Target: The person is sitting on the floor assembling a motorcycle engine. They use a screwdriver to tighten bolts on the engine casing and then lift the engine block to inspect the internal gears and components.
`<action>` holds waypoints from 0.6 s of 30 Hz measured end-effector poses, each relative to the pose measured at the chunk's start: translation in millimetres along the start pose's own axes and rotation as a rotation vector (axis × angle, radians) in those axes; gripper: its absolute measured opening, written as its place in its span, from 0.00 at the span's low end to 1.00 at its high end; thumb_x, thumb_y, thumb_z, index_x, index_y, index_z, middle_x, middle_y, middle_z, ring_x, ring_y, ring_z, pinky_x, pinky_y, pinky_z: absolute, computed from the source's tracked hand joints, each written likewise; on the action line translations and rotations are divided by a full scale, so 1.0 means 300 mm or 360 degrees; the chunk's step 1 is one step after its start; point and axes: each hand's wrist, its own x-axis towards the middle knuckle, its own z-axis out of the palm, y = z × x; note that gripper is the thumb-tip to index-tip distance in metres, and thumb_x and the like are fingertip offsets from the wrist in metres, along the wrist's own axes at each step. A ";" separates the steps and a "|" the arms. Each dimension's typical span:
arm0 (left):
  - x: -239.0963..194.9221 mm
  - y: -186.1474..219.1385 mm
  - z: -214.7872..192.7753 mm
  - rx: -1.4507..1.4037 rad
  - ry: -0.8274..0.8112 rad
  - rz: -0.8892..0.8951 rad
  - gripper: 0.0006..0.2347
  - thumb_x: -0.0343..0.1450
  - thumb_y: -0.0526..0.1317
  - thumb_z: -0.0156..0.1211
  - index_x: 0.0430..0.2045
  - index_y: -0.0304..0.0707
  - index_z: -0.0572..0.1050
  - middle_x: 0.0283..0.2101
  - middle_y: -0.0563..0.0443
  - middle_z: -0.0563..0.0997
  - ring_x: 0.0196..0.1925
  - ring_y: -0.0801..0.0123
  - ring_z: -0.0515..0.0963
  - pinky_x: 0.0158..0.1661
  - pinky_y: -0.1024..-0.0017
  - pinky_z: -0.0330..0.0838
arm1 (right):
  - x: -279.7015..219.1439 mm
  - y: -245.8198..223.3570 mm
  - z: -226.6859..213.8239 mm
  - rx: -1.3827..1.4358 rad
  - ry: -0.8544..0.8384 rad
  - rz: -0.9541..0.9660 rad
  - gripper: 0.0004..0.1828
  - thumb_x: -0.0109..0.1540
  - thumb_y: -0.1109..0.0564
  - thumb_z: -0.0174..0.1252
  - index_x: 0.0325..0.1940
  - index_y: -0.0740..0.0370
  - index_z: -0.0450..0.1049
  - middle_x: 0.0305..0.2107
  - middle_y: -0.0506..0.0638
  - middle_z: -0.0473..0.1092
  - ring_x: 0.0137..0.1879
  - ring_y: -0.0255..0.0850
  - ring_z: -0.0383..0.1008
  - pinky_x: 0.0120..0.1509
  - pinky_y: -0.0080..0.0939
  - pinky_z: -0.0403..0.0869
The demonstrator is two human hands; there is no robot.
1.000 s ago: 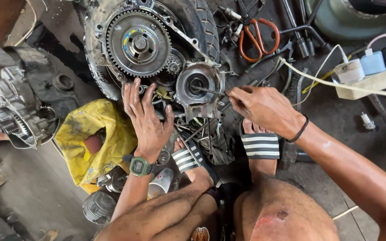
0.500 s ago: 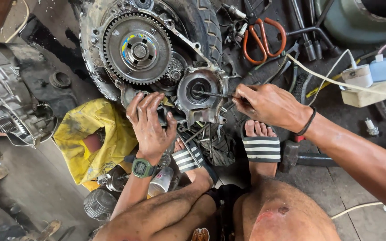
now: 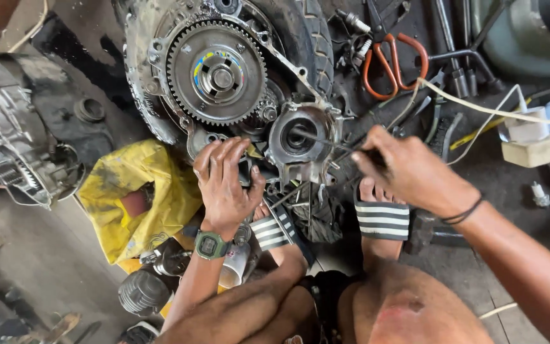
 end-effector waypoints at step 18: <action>0.028 0.037 -0.073 -0.0007 -0.0108 -0.0085 0.16 0.73 0.40 0.54 0.56 0.43 0.74 0.56 0.49 0.75 0.63 0.54 0.68 0.62 0.57 0.63 | -0.005 -0.250 -0.113 -0.0969 -0.0294 -0.0137 0.26 0.71 0.52 0.44 0.75 0.56 0.63 0.34 0.54 0.72 0.13 0.40 0.70 0.16 0.47 0.77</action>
